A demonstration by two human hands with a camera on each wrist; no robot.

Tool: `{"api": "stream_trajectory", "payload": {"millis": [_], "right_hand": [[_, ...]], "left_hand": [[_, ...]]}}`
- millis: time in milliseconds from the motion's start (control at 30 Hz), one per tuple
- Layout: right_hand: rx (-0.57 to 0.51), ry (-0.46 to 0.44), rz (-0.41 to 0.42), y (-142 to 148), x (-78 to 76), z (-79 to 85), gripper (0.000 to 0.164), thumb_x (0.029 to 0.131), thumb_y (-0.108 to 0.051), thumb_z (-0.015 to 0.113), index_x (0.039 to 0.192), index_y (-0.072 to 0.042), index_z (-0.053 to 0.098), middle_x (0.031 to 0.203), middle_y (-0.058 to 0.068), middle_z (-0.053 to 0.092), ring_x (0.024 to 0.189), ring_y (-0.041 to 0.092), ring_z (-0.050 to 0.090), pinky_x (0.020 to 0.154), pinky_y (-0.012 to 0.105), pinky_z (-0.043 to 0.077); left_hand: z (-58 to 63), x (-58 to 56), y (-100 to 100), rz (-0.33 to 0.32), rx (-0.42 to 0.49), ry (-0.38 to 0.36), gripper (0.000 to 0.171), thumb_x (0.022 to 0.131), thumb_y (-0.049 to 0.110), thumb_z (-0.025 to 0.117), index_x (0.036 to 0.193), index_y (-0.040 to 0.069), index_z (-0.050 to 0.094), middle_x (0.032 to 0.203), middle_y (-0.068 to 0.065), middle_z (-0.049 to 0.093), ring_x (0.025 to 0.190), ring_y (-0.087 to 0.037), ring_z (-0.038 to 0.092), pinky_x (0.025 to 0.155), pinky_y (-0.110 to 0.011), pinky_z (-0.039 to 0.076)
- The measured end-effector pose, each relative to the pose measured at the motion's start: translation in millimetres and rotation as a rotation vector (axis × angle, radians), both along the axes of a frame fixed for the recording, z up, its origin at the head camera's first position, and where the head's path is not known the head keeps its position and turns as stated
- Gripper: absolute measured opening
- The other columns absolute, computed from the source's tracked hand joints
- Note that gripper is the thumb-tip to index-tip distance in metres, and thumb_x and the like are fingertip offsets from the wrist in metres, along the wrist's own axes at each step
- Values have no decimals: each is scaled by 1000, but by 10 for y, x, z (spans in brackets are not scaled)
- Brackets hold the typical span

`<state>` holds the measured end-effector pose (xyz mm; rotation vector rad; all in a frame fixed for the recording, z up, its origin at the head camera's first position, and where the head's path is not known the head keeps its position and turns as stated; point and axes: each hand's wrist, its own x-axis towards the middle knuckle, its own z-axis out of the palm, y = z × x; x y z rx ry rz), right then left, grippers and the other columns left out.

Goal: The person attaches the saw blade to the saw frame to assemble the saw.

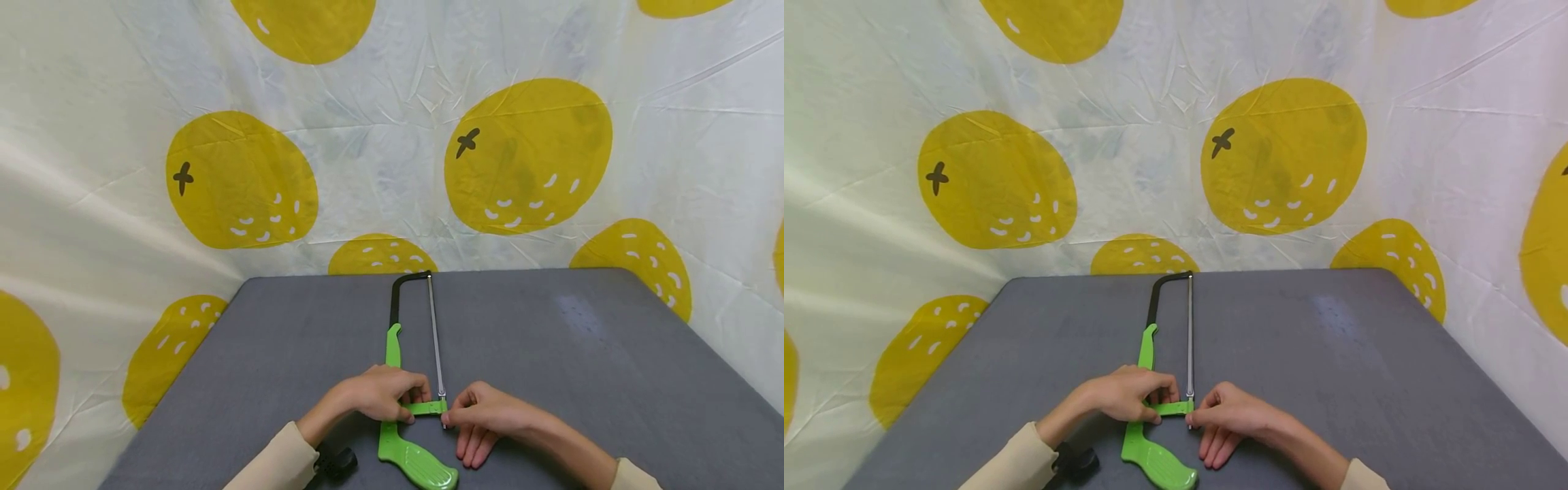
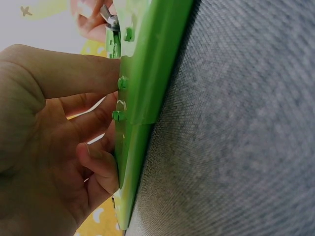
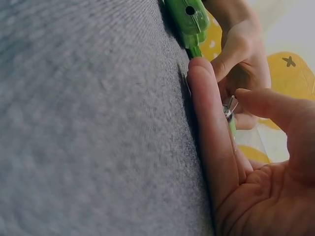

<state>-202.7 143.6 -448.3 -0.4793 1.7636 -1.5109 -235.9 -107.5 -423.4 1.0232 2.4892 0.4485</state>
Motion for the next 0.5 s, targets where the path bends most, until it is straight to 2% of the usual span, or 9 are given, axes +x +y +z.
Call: {"api": "stream_trajectory", "payload": {"millis": [500], "right_hand": [[-53,-41,35,54,-45,-40,24,96,-11,54,107,8,65,72,12,74,61,15,74,55,29,61]], "left_hand": [[11,-2,9,-8,0,1,27,91,20,80,109,32,66,93,20,66,81,8,61,74,-18,49]]}}
